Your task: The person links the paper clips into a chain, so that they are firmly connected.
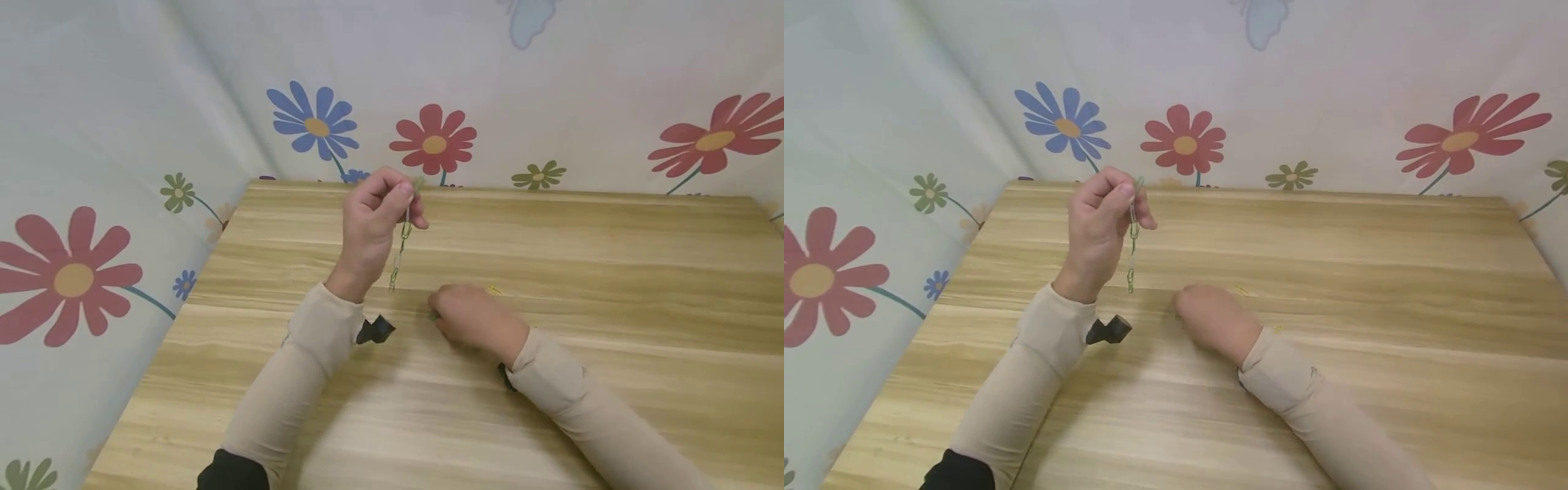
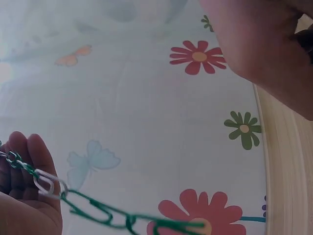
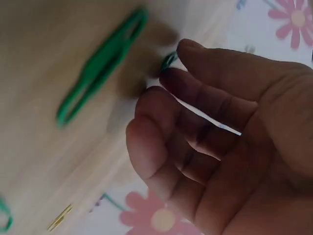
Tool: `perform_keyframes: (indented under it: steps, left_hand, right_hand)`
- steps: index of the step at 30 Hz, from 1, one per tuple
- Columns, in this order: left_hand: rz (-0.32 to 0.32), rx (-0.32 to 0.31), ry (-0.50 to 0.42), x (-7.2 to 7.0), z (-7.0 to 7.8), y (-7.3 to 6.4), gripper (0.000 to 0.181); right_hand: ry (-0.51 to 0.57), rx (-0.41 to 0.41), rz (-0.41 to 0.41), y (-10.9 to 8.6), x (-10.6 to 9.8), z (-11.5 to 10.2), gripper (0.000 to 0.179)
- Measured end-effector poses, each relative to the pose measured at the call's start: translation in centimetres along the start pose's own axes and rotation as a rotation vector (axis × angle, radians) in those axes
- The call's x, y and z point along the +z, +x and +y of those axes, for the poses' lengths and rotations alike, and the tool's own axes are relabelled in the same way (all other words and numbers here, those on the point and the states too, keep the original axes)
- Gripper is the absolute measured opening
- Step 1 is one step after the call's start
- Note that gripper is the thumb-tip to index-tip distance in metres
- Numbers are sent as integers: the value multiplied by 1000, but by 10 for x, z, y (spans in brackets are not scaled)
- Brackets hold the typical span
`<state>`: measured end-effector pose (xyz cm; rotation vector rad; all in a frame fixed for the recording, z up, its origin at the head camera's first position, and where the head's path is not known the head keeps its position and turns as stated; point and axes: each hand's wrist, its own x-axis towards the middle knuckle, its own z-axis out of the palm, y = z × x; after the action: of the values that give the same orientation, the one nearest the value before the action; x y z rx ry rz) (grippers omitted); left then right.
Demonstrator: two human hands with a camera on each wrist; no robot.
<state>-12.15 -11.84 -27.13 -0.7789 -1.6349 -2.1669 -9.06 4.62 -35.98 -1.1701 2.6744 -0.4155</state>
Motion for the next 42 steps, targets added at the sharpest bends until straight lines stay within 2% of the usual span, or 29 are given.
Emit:
perform_keyframes:
  steps: [4, 7, 9, 14, 20, 27, 30, 32, 35, 38, 42]
  left_hand:
    - [-22, 1, -5, 2, -1, 0, 15]
    - [-41, -1, -6, 4, -2, 1, 19]
    - [-53, -11, -8, 5, -2, 1, 22]
    - [-65, -33, -8, 6, -3, 1, 24]
    - [-75, -39, -21, 7, -2, 1, 11]
    - [-77, -40, -28, 7, -3, 1, 15]
    - [-81, -42, -19, 6, -3, 1, 14]
    - [-82, -44, -18, 6, -3, -1, 15]
    - [-82, -45, -14, 6, -4, -3, 14]
    - [-91, -42, -3, 7, -4, -4, 12]
    - [-120, -37, 24, 9, -4, -5, 18]
  right_hand:
    - [-167, -89, 131, -7, 12, -16, 12]
    - [-230, -117, 171, -10, 16, -25, 9]
    - [-207, -112, 144, -11, 17, -29, 8]
    - [-79, -72, 13, -11, 15, -30, 10]
    - [9, -33, -114, -8, 11, -27, 11]
    - [3, -11, -166, -8, 13, -28, 13]
    - [23, -39, -170, -8, 13, -26, 11]
    - [82, -83, -147, -8, 11, -22, 12]
    - [251, -134, -80, -7, -1, -13, 15]
    - [451, -127, 26, -11, -22, -3, 18]
    - [661, -64, 204, -24, -55, 9, 28]
